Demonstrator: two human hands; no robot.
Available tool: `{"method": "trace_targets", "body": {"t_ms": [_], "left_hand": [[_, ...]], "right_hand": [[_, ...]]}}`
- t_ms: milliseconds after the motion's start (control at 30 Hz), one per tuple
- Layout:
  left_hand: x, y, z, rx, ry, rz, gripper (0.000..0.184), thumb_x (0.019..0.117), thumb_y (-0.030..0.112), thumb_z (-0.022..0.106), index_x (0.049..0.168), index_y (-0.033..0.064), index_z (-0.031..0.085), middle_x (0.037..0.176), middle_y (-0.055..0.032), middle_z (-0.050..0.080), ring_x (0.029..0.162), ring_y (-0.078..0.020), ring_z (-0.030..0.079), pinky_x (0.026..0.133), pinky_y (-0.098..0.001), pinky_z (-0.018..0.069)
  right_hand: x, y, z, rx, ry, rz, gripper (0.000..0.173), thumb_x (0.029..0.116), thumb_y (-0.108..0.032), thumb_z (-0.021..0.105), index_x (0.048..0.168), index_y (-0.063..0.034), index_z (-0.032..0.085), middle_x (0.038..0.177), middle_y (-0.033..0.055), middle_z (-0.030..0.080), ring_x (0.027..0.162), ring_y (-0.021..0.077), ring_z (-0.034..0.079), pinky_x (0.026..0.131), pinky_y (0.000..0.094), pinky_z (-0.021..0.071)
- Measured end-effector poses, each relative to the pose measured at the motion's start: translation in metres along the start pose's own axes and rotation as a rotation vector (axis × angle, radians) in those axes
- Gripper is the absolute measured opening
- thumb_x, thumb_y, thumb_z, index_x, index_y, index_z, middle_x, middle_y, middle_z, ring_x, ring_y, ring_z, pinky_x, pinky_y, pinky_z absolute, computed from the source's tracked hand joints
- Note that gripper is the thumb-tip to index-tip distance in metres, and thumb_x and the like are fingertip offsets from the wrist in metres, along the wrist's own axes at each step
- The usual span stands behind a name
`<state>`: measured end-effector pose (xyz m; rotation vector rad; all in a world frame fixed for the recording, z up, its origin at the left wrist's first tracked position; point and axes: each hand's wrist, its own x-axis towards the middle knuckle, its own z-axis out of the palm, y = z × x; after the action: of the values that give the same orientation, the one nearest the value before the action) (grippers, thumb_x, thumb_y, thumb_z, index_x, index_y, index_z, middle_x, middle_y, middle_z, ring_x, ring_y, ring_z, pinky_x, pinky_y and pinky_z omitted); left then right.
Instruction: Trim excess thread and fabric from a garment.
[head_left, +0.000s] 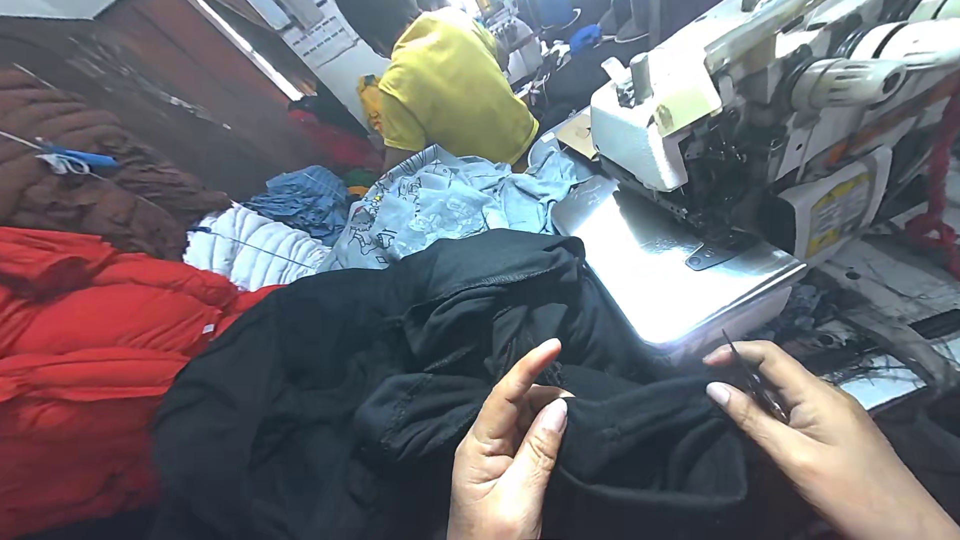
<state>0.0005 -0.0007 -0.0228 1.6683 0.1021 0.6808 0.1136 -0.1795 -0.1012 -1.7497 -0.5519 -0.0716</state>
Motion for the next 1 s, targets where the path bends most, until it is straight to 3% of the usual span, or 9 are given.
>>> {"method": "trace_targets", "body": {"t_ms": [133,200,333,433,633,767,1000], "left_hand": [[-0.001,-0.002,-0.001,0.014,-0.030,0.018,0.040,0.0990,0.002,0.058,0.134,0.0190,0.066,0.105,0.0096,0.075,0.094,0.0004,0.070,0.087,-0.0181,0.0572],[-0.002,-0.003,-0.001,0.008,-0.038,0.026,0.039,0.0994,0.002,0.058,0.134,0.0194,0.066,0.105,0.0097,0.075,0.094,0.0003,0.070,0.088,-0.0185,0.0571],[-0.001,-0.004,-0.002,0.031,-0.076,0.059,0.038,0.1007,0.007,0.058,0.135,0.0216,0.065,0.107,0.0116,0.075,0.096,0.0017,0.069,0.090,-0.0175,0.0560],[-0.002,-0.007,-0.003,0.027,-0.133,0.078,0.038,0.1019,0.010,0.058,0.137,0.0223,0.064,0.107,0.0116,0.075,0.097,0.0021,0.069,0.091,-0.0177,0.0559],[-0.003,-0.010,-0.003,-0.088,-0.201,0.034,0.039,0.1028,0.012,0.056,0.140,0.0204,0.061,0.109,0.0092,0.075,0.098,0.0009,0.069,0.093,-0.0197,0.0556],[-0.003,-0.011,-0.003,-0.207,-0.223,0.004,0.039,0.1021,0.014,0.057,0.140,0.0209,0.062,0.109,0.0083,0.076,0.098,0.0014,0.069,0.092,-0.0180,0.0551],[-0.003,-0.012,0.001,-0.239,-0.166,-0.018,0.036,0.1012,0.010,0.058,0.135,0.0188,0.066,0.106,0.0059,0.076,0.095,-0.0003,0.070,0.091,-0.0199,0.0562]], "right_hand": [[0.000,-0.012,-0.005,-0.055,0.084,-0.229,0.022,0.1003,-0.024,0.061,0.106,-0.0035,0.066,0.097,0.0051,0.066,0.082,-0.0053,0.055,0.073,0.0073,0.0442],[-0.001,-0.024,-0.008,0.006,0.026,-0.299,0.027,0.1046,-0.028,0.059,0.105,-0.0022,0.066,0.095,0.0076,0.067,0.086,-0.0028,0.059,0.076,0.0085,0.0459],[-0.006,-0.045,0.002,0.152,-0.153,-0.312,0.026,0.1015,-0.021,0.064,0.102,0.0036,0.070,0.092,0.0137,0.067,0.085,0.0036,0.059,0.076,0.0102,0.0453],[-0.006,-0.052,0.015,0.122,-0.198,-0.260,0.026,0.0971,-0.024,0.069,0.099,0.0017,0.073,0.089,0.0130,0.067,0.080,0.0065,0.058,0.072,0.0128,0.0452],[-0.003,-0.051,0.026,0.335,-0.268,-0.120,0.025,0.0966,-0.023,0.067,0.094,0.0021,0.071,0.084,0.0046,0.064,0.074,-0.0045,0.054,0.067,0.0081,0.0428],[-0.003,-0.051,0.023,0.389,-0.260,-0.139,0.025,0.0975,-0.021,0.066,0.090,0.0033,0.069,0.078,0.0031,0.062,0.067,-0.0067,0.051,0.063,0.0063,0.0414],[-0.004,-0.045,0.022,0.466,-0.219,-0.178,0.022,0.0998,-0.018,0.065,0.091,0.0024,0.067,0.082,0.0032,0.062,0.067,-0.0074,0.054,0.061,0.0061,0.0461]]}}
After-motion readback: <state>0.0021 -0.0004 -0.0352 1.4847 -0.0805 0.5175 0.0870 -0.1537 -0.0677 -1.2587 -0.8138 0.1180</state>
